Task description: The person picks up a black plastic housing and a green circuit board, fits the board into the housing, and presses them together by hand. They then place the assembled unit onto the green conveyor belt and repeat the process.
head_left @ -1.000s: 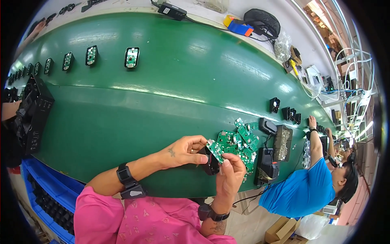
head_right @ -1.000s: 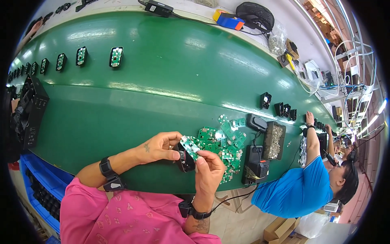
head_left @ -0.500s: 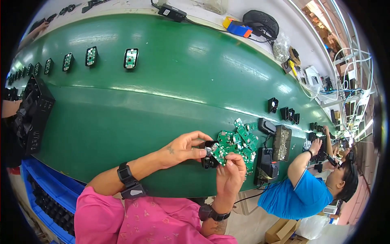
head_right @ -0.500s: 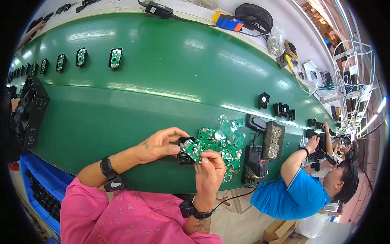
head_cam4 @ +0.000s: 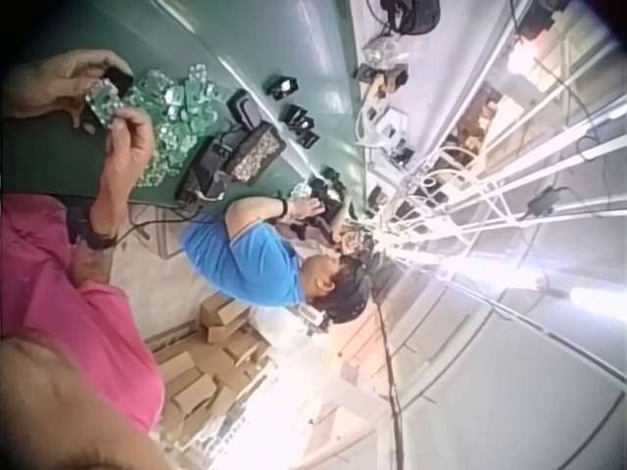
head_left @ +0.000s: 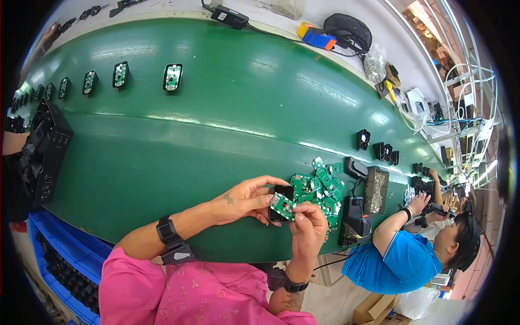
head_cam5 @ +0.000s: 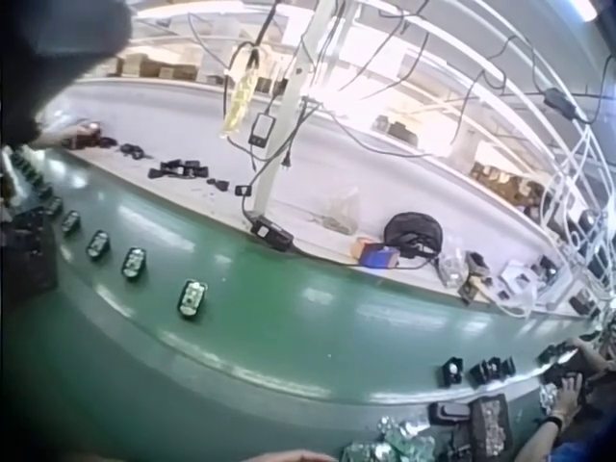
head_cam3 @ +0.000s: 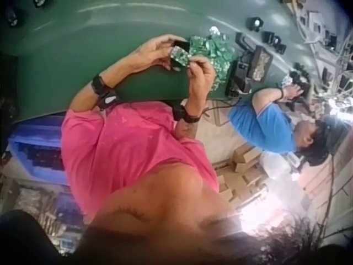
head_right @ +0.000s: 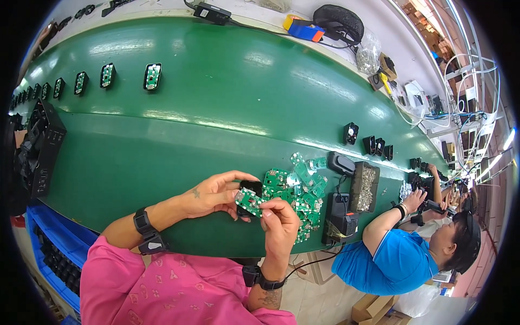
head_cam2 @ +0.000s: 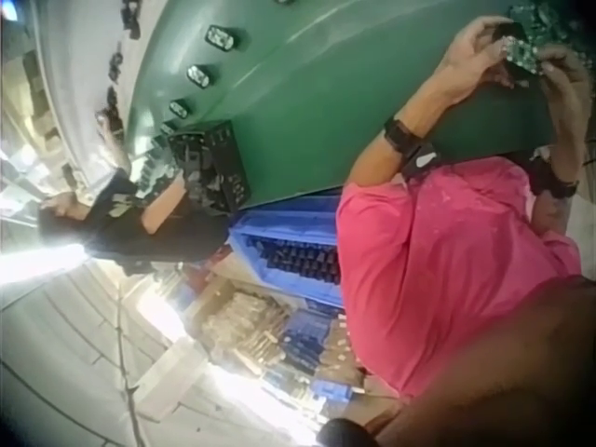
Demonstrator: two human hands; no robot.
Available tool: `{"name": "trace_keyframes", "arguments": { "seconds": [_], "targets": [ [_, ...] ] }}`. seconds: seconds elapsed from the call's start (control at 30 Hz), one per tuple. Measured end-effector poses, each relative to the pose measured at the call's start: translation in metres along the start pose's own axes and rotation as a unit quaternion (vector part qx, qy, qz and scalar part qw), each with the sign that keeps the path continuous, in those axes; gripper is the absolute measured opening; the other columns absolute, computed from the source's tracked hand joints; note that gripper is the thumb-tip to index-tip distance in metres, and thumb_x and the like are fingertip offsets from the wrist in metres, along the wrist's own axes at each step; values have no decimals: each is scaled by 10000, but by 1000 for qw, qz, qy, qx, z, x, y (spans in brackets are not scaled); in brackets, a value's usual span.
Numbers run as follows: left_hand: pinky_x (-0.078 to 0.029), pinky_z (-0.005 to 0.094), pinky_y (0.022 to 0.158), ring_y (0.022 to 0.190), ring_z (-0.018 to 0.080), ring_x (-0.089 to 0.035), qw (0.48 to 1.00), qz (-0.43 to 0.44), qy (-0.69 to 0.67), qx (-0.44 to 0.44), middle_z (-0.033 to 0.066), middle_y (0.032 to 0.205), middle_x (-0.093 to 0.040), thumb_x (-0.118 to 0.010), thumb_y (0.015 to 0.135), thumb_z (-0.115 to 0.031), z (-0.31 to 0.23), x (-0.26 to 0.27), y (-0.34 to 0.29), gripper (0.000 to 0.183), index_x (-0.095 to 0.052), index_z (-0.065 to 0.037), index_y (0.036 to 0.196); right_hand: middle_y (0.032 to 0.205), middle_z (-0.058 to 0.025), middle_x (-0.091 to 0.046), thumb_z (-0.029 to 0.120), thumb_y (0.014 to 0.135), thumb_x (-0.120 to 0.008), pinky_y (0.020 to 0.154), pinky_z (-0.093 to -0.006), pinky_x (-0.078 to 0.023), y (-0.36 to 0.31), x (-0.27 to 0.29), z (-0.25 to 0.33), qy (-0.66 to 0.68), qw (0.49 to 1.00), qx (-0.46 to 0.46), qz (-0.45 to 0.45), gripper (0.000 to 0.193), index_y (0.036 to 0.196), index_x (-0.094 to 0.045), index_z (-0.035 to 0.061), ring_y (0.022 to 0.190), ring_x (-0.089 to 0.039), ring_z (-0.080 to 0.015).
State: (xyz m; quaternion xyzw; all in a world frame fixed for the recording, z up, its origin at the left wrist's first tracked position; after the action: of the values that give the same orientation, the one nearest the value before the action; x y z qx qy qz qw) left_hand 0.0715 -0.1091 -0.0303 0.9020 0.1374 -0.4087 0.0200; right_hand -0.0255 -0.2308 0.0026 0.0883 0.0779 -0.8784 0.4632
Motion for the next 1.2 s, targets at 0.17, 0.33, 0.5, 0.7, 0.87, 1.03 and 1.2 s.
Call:
{"name": "trace_keyframes", "arguments": {
  "seconds": [0.17,0.33,0.5,0.7,0.87,1.03,1.2],
  "targets": [
    [-501,247,732,978,162,-654,998,44,-26,25,71,1156,-606,-521,1026,-392,5,-2,1,620,-305,-107,1532,871,1,-561,-40,851,-572,580,-188,-354,2,2,2,-74,997,0,-17,151,993,-584,11,675,-460,-38],
    [-511,240,671,913,131,-660,988,4,150,-23,64,1139,-640,-569,992,-184,-3,1,0,607,-319,-99,1538,833,15,-560,-75,846,-595,587,-176,-365,7,-10,6,-128,991,-7,41,217,1043,-577,16,684,-488,-38],
    [-524,222,620,848,112,-668,985,-66,149,-49,80,1167,-649,-555,953,-48,-2,2,0,624,-326,-85,1532,803,-18,-607,-55,872,-642,522,-181,-401,-3,-8,6,-219,975,37,-7,201,1071,-633,-27,629,-533,-49],
    [-545,222,613,784,94,-665,982,-82,162,-44,81,1140,-656,-542,943,-6,-1,-1,-3,635,-323,-87,1534,738,-96,-674,-38,902,-645,415,-192,-402,-11,-15,13,-262,965,-4,-13,222,1116,-699,-58,488,-554,-71],
    [-553,223,616,732,73,-651,977,-71,198,-35,67,1076,-666,-557,926,0,3,-2,-2,656,-340,-113,1535,747,-102,-674,-19,922,-638,424,-215,-450,-12,-23,5,-205,978,-25,20,207,1118,-689,-64,510,-592,-109],
    [-556,230,650,733,55,-621,964,-68,250,-52,41,988,-678,-580,901,-3,4,-4,-1,657,-394,-136,1517,764,-93,-693,21,948,-629,482,-201,-460,-13,-27,-2,-165,984,-50,34,176,1091,-692,-61,557,-605,-83],
    [-556,236,666,746,59,-612,958,-64,274,-50,43,978,-677,-593,893,-10,4,-5,-1,655,-407,-131,1509,748,-76,-670,25,962,-608,484,-203,-452,-16,-29,-6,-131,989,-64,35,176,1095,-682,-64,558,-593,-80]
  ]
}}
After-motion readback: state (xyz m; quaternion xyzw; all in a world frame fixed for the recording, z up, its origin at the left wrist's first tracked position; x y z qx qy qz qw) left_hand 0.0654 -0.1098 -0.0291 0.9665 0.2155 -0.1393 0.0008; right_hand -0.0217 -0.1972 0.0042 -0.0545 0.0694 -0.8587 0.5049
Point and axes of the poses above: each hand's wrist, its own y-axis towards the middle knuckle, its own x-axis out of the back of the hand, z = x × y, the point moved 7 cm from there along y, towards the middle knuckle
